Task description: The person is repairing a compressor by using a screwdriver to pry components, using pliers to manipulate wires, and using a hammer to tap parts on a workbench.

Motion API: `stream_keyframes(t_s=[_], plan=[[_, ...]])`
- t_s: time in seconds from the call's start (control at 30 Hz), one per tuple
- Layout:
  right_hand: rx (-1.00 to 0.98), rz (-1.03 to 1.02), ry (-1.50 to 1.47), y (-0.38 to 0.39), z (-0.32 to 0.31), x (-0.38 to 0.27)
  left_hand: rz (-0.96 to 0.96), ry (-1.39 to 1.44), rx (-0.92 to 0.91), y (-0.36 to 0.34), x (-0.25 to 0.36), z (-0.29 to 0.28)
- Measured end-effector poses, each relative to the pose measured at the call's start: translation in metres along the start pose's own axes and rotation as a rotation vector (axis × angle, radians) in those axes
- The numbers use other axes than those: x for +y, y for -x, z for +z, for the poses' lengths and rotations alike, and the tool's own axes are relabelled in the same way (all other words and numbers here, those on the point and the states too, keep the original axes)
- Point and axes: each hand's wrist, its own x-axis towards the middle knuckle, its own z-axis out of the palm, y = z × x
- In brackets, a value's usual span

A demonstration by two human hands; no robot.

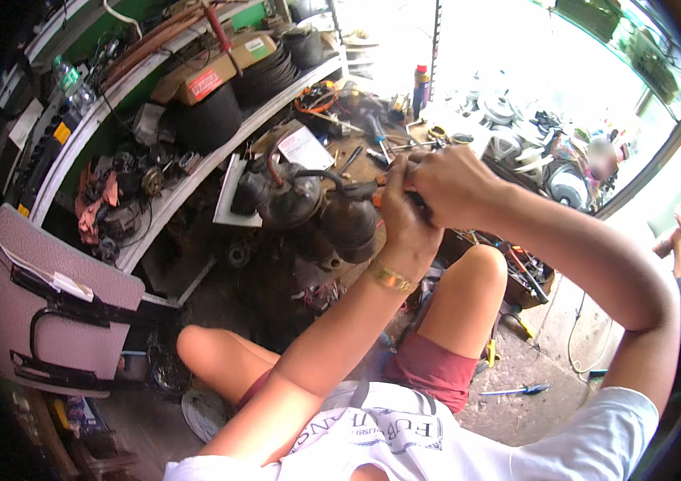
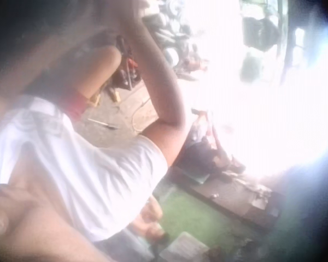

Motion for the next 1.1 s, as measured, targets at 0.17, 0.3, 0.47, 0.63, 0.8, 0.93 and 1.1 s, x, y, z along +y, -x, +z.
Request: stream_keyframes(t_s=[0.17,0.3,0.47,0.63,0.8,0.93,1.1], plan=[[0.141,0.089,0.018,0.02,0.021,-0.018,-0.179,-0.409,0.009,0.044,0.023,-0.012],[-0.362,0.257,-0.361,0.006,0.011,0.012,-0.411,-1.004,-0.058,0.1,0.057,-0.058],[-0.495,0.548,-1.21,0.026,0.104,0.05,0.101,-1.212,-0.045,0.14,0.121,-0.056],[-0.363,0.737,-1.719,0.014,0.194,0.022,0.718,-1.646,-0.022,0.108,0.185,-0.019],[-0.35,0.48,-1.357,-0.029,0.255,0.004,0.81,-2.463,-0.533,0.065,0.187,0.044],[-0.197,0.386,-0.757,-0.053,0.232,-0.011,0.431,-2.851,-0.922,0.036,0.177,0.068],[0.199,0.454,-0.473,-0.05,0.251,0.025,0.151,-2.889,-1.094,0.009,0.174,0.077]])
